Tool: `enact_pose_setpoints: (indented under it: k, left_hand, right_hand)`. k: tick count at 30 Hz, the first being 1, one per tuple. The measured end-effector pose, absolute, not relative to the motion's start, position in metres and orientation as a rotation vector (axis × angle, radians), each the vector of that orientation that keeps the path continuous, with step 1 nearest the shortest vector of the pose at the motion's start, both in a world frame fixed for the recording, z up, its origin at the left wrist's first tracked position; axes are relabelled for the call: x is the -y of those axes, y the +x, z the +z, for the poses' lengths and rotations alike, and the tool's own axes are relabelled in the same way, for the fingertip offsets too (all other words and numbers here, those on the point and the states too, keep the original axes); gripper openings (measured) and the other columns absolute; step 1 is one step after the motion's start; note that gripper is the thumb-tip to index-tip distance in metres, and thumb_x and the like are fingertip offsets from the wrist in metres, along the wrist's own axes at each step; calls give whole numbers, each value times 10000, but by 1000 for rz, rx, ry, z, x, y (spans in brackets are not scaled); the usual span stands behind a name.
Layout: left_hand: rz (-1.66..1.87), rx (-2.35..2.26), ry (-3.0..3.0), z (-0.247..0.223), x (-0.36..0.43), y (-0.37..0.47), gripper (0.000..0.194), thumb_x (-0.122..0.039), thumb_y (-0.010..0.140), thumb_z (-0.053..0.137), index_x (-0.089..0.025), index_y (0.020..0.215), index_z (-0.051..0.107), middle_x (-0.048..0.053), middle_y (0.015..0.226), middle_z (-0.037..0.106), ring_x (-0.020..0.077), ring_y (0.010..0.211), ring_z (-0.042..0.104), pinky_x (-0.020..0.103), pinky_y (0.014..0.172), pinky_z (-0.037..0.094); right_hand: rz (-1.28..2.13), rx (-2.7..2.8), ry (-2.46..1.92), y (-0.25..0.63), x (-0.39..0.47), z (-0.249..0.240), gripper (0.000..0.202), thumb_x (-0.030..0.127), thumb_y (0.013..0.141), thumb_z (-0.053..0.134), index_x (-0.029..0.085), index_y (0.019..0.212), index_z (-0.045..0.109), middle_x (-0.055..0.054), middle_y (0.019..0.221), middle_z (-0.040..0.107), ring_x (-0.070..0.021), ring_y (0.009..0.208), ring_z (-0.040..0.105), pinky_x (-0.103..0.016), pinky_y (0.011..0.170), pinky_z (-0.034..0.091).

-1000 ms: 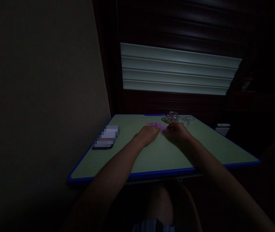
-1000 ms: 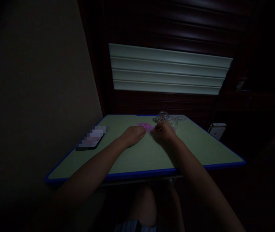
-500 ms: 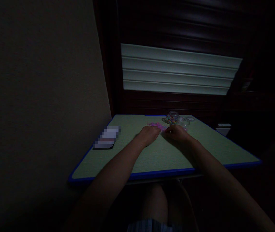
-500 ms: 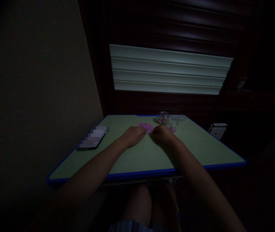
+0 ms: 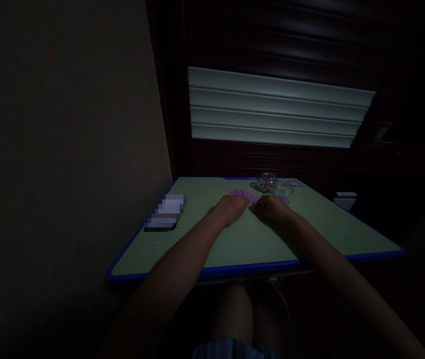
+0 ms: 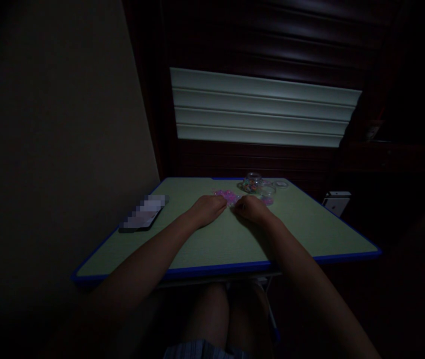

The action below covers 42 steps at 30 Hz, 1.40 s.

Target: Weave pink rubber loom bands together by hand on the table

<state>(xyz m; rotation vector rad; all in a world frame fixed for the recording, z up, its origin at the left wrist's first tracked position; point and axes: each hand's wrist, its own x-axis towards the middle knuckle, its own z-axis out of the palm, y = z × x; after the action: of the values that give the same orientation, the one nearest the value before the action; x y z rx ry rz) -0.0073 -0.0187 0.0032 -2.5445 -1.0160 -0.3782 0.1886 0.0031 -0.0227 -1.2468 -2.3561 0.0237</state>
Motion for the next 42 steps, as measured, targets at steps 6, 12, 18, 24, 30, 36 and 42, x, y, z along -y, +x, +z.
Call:
enact_pose_setpoints:
  k: [6, 12, 18, 24, 30, 36, 42]
  left_hand:
    - [-351, 1032, -2554, 4, 19, -7, 246, -221, 879, 351, -136, 904, 580, 90, 926, 637, 187, 851, 595, 287, 712, 450]
    - [-326, 1044, -2551, 3, 18, -7, 256, -223, 883, 339, -138, 921, 577, 94, 957, 633, 186, 872, 594, 289, 725, 452]
    - [-322, 1051, -2553, 2, 17, -7, 255, -226, 882, 341, -139, 914, 579, 94, 935, 635, 188, 855, 595, 292, 706, 450]
    - [-369, 1046, -2547, 1, 17, -6, 247, -227, 879, 356, -131, 916, 580, 94, 928, 636, 184, 857, 592, 282, 705, 441]
    - [-367, 1028, -2541, 0, 16, -6, 260, -223, 883, 341, -139, 906, 586, 90, 919, 637, 192, 842, 593, 301, 704, 448]
    - [-373, 1045, -2538, 0, 16, -6, 245, -216, 875, 357, -138, 898, 588, 91, 903, 637, 188, 836, 597, 289, 693, 445]
    - [-368, 1027, -2533, 1, 18, -6, 243, -211, 873, 364, -134, 896, 593, 92, 896, 634, 187, 842, 593, 292, 716, 443]
  right_hand:
    - [-1, 2375, -1290, 188, -2, -21, 196, 234, 745, 531, 164, 803, 704, -53, 762, 680, -146, 637, 577, -219, 569, 380]
    - [41, 2402, -1361, 185, 5, -14, 213, 225, 760, 520, 141, 832, 702, -77, 810, 683, -158, 688, 580, -219, 611, 382]
    - [-11, 2412, -1405, 184, 6, -13, 232, 271, 769, 508, 152, 830, 698, -75, 817, 674, -151, 685, 569, -219, 602, 367]
    - [-54, 2407, -1426, 181, 12, -10, 211, 254, 770, 499, 153, 749, 683, -70, 764, 665, -139, 652, 554, -213, 572, 347]
    - [-124, 2412, -1414, 180, 13, -10, 193, 196, 762, 483, 157, 755, 672, -77, 802, 665, -144, 686, 567, -211, 583, 346]
    - [-113, 2372, -1420, 183, 9, -12, 198, 184, 770, 473, 147, 774, 668, -93, 829, 664, -151, 701, 578, -216, 602, 358]
    - [-66, 2275, -1421, 186, 4, -12, 205, 185, 757, 483, 147, 819, 674, -77, 798, 669, -150, 640, 564, -232, 570, 355]
